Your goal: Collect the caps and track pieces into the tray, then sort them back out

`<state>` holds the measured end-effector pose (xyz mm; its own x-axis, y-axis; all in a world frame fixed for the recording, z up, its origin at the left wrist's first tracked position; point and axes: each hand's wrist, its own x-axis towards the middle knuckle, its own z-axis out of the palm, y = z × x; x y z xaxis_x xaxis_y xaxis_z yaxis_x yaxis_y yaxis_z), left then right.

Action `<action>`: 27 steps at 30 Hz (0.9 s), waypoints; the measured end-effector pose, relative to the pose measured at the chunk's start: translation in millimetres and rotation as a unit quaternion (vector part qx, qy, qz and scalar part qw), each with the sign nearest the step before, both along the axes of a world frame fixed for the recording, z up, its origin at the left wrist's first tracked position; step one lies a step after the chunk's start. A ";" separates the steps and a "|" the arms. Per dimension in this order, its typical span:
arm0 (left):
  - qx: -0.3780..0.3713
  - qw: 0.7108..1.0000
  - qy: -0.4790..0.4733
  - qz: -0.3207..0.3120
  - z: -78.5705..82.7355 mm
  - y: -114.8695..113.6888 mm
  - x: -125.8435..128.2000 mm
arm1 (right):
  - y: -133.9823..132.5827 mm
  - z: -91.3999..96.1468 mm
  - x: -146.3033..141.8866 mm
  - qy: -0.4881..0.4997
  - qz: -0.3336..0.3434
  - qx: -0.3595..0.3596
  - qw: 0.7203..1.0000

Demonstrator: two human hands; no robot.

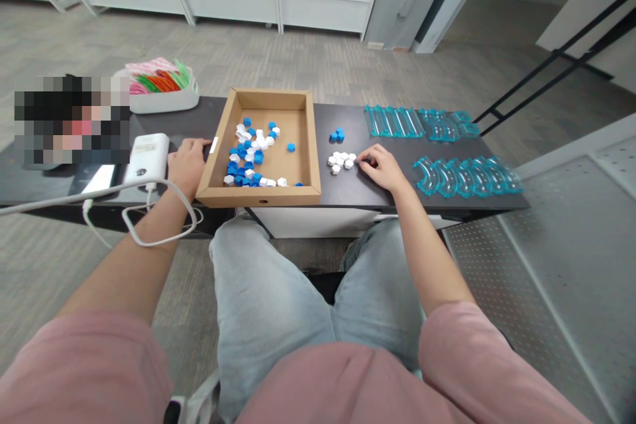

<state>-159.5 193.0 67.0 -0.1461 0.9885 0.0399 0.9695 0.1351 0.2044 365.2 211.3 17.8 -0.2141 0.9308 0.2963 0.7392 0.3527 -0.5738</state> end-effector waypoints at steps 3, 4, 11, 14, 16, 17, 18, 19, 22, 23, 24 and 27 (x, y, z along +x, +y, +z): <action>0.003 1.000 -0.008 -0.004 -0.1 -0.1 -1.0 | -0.4 1.5 -0.7 0.005 -0.003 0.006 1.000; 0.003 1.000 -0.011 -0.007 -0.2 0.1 -1.4 | -0.2 1.2 -0.8 0.010 -0.008 0.008 1.000; 0.006 1.000 -0.023 -0.008 0.7 0.0 -0.5 | -0.5 5.5 -4.4 0.079 -0.034 0.022 0.996; 0.010 1.000 -0.024 -0.011 0.0 -0.4 0.5 | -3.9 25.8 -29.4 0.107 -0.015 0.043 0.993; 0.014 1.000 -0.022 -0.003 -1.2 -0.2 0.7 | -5.6 45.9 -60.9 0.094 0.060 0.056 0.992; 0.017 1.000 -0.021 0.001 -1.9 0.0 0.7 | -5.4 56.2 -80.1 0.077 0.118 0.056 0.988; 0.021 1.000 -0.021 0.004 -2.5 0.2 0.6 | -4.2 65.7 -100.5 0.057 0.182 0.051 0.980; 0.025 0.999 -0.021 0.005 -3.0 0.3 0.5 | -1.9 73.8 -121.2 0.033 0.246 0.040 0.968; 0.031 0.999 -0.024 0.002 -3.7 0.4 0.4 | 9.9 85.3 -175.9 -0.044 0.362 -0.030 0.931; 0.030 0.999 -0.024 0.002 -3.7 0.4 0.4 | 14.3 85.0 -189.4 -0.074 0.373 -0.059 0.923; 0.029 0.999 -0.024 0.002 -3.7 0.5 0.5 | 18.3 83.3 -199.8 -0.103 0.375 -0.086 0.917; 0.029 0.999 -0.023 0.004 -3.5 1.0 0.8 | 25.6 76.6 -213.0 -0.153 0.369 -0.132 0.907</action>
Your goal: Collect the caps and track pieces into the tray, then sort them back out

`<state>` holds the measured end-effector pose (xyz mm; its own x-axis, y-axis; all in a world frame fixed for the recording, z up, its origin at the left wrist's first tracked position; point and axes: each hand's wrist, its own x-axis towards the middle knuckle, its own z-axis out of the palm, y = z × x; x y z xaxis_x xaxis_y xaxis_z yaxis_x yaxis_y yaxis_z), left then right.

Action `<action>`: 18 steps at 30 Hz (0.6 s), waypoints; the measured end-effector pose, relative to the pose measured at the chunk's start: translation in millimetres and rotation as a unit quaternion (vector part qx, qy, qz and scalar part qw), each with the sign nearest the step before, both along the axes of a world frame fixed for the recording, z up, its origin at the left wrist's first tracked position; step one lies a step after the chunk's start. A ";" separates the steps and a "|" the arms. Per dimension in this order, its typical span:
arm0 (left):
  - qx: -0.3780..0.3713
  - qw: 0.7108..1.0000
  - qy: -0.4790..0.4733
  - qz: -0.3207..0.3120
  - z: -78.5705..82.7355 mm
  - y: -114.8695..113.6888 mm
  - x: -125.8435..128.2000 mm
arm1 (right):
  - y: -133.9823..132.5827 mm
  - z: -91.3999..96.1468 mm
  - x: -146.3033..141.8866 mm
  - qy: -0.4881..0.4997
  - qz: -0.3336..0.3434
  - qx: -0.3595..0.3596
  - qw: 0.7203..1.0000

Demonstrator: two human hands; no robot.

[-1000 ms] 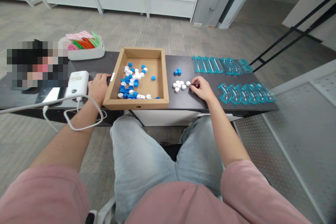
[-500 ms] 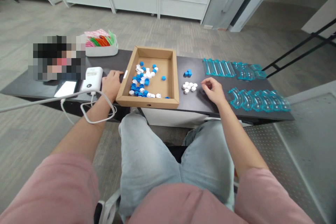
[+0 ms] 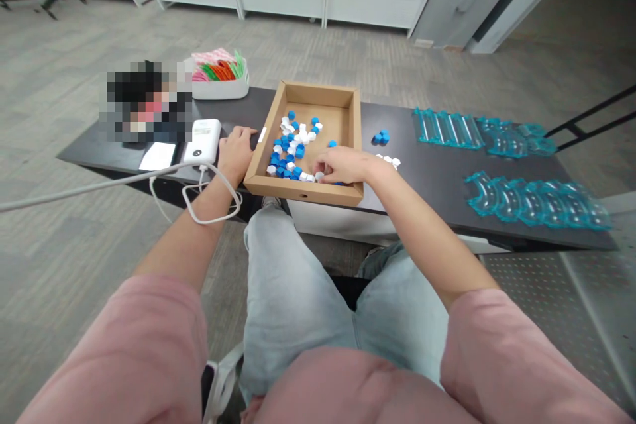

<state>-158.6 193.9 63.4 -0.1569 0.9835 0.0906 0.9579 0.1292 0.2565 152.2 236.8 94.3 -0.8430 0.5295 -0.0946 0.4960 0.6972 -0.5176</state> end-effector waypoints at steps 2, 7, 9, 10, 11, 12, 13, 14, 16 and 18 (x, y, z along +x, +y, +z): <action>0.001 1.000 0.000 0.001 0.1 0.6 0.0 | 1.1 -1.7 3.2 0.020 -0.008 -0.006 1.000; 0.003 1.000 0.000 -0.002 0.8 0.9 -0.6 | 1.0 0.4 23.9 0.111 -0.050 -0.005 0.993; 0.005 1.000 0.001 0.000 1.2 0.4 -0.5 | 1.6 -0.9 30.0 0.127 -0.053 0.011 0.990; 0.005 1.000 0.002 0.001 1.4 0.0 -0.2 | 1.8 -2.3 32.3 0.134 -0.050 0.019 0.990; 0.004 1.000 0.002 0.001 1.8 -0.4 0.2 | 1.9 -3.9 34.1 0.142 -0.049 0.028 0.988; 0.003 1.000 0.003 0.002 2.4 -0.9 0.8 | 1.8 -5.5 35.6 0.150 -0.049 0.034 0.987; 0.003 1.000 0.004 0.001 3.1 -1.5 1.4 | 1.6 -7.0 36.9 0.159 -0.051 0.040 0.985; 0.004 1.000 0.005 0.001 3.9 -2.0 2.0 | 1.3 -8.2 38.0 0.168 -0.055 0.046 0.983; 0.002 1.000 0.007 0.001 5.4 -2.8 3.0 | 0.2 -8.9 39.8 0.189 -0.065 0.058 0.978; 0.000 1.000 0.010 0.003 6.5 -3.2 3.4 | -1.4 -6.9 42.1 0.208 -0.074 0.071 0.973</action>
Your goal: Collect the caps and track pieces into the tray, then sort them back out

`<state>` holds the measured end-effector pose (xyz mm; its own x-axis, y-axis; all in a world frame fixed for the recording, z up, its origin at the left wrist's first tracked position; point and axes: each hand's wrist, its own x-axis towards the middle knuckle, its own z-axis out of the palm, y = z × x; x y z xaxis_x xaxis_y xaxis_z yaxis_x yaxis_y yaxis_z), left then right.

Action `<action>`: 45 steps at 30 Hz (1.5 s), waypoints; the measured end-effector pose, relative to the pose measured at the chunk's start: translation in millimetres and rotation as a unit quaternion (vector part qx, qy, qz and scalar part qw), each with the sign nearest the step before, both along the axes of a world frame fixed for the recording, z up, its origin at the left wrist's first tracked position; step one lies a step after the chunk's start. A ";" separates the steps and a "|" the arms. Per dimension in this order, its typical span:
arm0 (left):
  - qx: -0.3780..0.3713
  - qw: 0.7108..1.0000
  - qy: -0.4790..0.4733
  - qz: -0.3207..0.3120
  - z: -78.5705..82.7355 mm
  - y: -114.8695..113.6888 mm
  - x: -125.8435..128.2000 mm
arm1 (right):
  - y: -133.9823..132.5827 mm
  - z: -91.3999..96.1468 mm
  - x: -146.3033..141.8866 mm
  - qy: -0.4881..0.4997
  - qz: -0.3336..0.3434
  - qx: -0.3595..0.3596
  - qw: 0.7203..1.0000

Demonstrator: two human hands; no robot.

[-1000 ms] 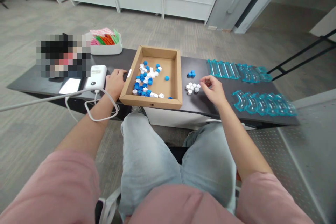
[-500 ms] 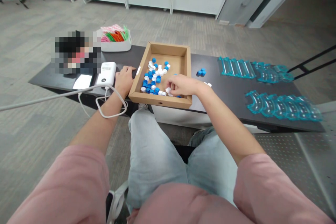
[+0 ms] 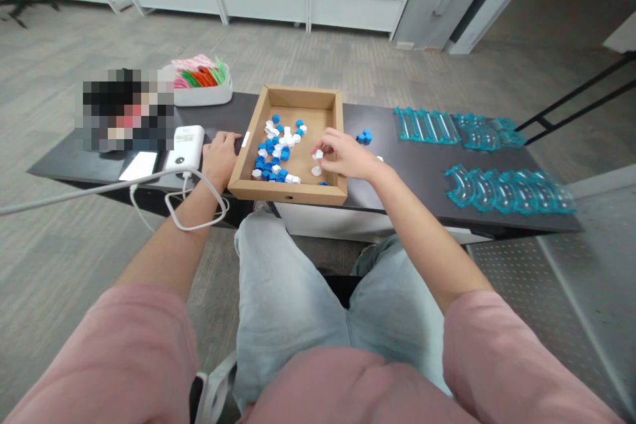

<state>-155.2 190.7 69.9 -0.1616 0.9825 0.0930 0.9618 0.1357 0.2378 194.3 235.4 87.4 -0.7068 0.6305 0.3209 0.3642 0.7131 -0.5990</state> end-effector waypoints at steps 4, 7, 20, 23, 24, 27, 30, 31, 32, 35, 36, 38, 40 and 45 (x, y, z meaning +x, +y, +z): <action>-0.007 1.000 0.006 0.002 -0.5 0.7 -1.5 | -5.9 10.1 16.9 0.050 -0.069 0.019 0.996; -0.017 1.000 0.000 -0.001 -1.6 1.8 -3.4 | -13.9 12.4 51.2 0.092 -0.173 0.039 0.980; -0.040 0.999 -0.003 -0.001 1.6 2.1 -3.2 | -56.0 -71.6 154.4 -0.009 -0.383 0.010 0.924; -0.040 0.999 -0.004 -0.001 0.3 3.0 -5.1 | -57.6 -67.9 150.7 -0.039 -0.374 0.016 0.926; -0.038 0.999 -0.004 -0.002 -0.5 3.3 -5.7 | -58.1 -66.5 149.9 -0.048 -0.371 0.018 0.927; -0.030 1.000 0.000 -0.004 -2.8 3.8 -6.3 | -59.8 -64.3 149.2 -0.067 -0.370 0.024 0.926; -0.021 1.000 0.008 -0.002 -4.2 4.0 -5.7 | -60.8 -63.6 149.1 -0.070 -0.375 0.031 0.924; -0.019 1.000 0.010 -0.002 -4.5 4.1 -5.7 | -61.1 -63.1 148.8 -0.069 -0.371 0.029 0.925; -0.017 1.000 0.011 -0.004 -4.8 4.2 -5.8 | -61.3 -62.4 148.5 -0.067 -0.364 0.025 0.929; -0.016 1.000 0.010 -0.009 -5.8 5.0 -7.2 | -62.0 -60.5 147.9 -0.059 -0.340 0.014 0.939; -0.016 1.000 0.009 -0.010 -6.2 5.2 -7.7 | -62.2 -60.4 148.2 -0.052 -0.339 0.013 0.939; -0.013 1.000 0.004 -0.011 -6.6 5.2 -8.0 | -62.4 -61.4 149.7 -0.029 -0.355 0.013 0.934; -0.011 1.000 -0.003 -0.012 -6.6 4.8 -7.5 | -62.0 -62.5 150.6 0.006 -0.381 0.014 0.924; -0.001 1.000 -0.013 -0.014 -6.4 3.6 -6.0 | -56.4 -45.6 126.6 0.092 -0.375 0.036 0.922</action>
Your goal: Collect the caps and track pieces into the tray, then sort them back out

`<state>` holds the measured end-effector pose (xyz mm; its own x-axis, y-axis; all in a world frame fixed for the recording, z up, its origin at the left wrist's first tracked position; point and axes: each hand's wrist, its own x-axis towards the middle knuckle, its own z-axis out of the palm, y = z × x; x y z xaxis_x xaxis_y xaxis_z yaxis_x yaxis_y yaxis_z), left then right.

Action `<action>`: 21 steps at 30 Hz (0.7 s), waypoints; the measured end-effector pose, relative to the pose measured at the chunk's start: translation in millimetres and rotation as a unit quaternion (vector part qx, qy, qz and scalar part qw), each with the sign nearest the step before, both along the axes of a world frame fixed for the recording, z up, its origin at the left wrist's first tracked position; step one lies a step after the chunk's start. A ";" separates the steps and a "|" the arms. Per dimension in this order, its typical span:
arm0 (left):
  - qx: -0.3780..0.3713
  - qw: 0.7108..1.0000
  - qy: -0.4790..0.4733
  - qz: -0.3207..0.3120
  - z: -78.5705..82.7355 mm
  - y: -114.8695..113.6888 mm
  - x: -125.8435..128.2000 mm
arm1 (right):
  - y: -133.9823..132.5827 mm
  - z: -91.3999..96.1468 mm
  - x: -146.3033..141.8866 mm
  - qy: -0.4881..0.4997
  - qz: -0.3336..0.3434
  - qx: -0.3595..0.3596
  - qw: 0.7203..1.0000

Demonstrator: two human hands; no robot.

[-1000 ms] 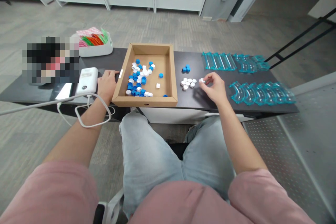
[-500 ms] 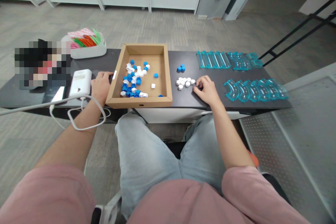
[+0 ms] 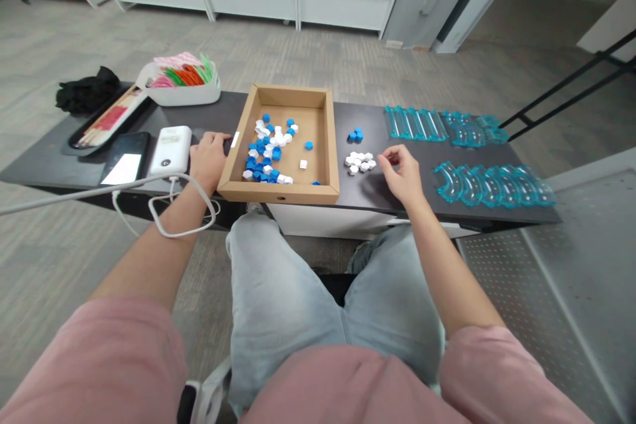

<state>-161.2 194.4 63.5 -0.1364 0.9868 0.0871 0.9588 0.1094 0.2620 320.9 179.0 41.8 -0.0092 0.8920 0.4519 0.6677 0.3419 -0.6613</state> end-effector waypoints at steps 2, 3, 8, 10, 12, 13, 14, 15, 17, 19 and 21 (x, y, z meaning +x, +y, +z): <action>0.007 1.000 -0.002 -0.003 -0.9 0.0 0.0 | 5.9 18.1 -27.3 -0.029 0.063 0.008 0.998; 0.011 1.000 -0.001 -0.001 -1.5 0.1 -0.1 | 10.0 28.2 -44.3 -0.060 0.101 0.005 0.993; 0.030 0.999 0.008 0.013 -5.4 2.0 -0.6 | 36.1 60.3 -135.4 -0.255 0.195 -0.074 0.944; 0.028 1.000 0.009 0.011 -6.9 2.8 -1.2 | 42.9 59.2 -163.0 -0.325 0.193 -0.110 0.919; 0.025 1.000 0.010 0.010 -8.1 3.3 -1.8 | 44.9 54.8 -180.3 -0.359 0.203 -0.126 0.902; 0.026 1.000 0.010 0.010 -8.5 3.5 -1.9 | 44.4 53.0 -184.5 -0.355 0.215 -0.129 0.901; 0.026 1.000 0.010 0.010 -8.7 3.6 -1.9 | 43.3 52.2 -185.4 -0.336 0.230 -0.131 0.904; 0.026 1.000 0.009 0.010 -8.6 3.7 -1.7 | 41.9 52.6 -183.0 -0.304 0.245 -0.129 0.912; 0.025 1.000 0.006 0.013 -7.6 3.6 -0.7 | 38.3 56.4 -168.2 -0.218 0.271 -0.111 0.931; 0.022 1.000 0.003 0.015 -5.8 3.2 0.6 | 33.0 61.5 -141.8 -0.126 0.281 -0.067 0.949; 0.020 1.000 0.001 0.015 -3.7 2.5 1.8 | 24.0 63.5 -108.4 -0.050 0.254 -0.018 0.966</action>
<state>-159.5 196.8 59.8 -0.1653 0.9780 0.1276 0.9558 0.1270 0.2653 212.5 203.0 105.3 -0.4908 0.7767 0.3948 0.4815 0.6194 -0.6200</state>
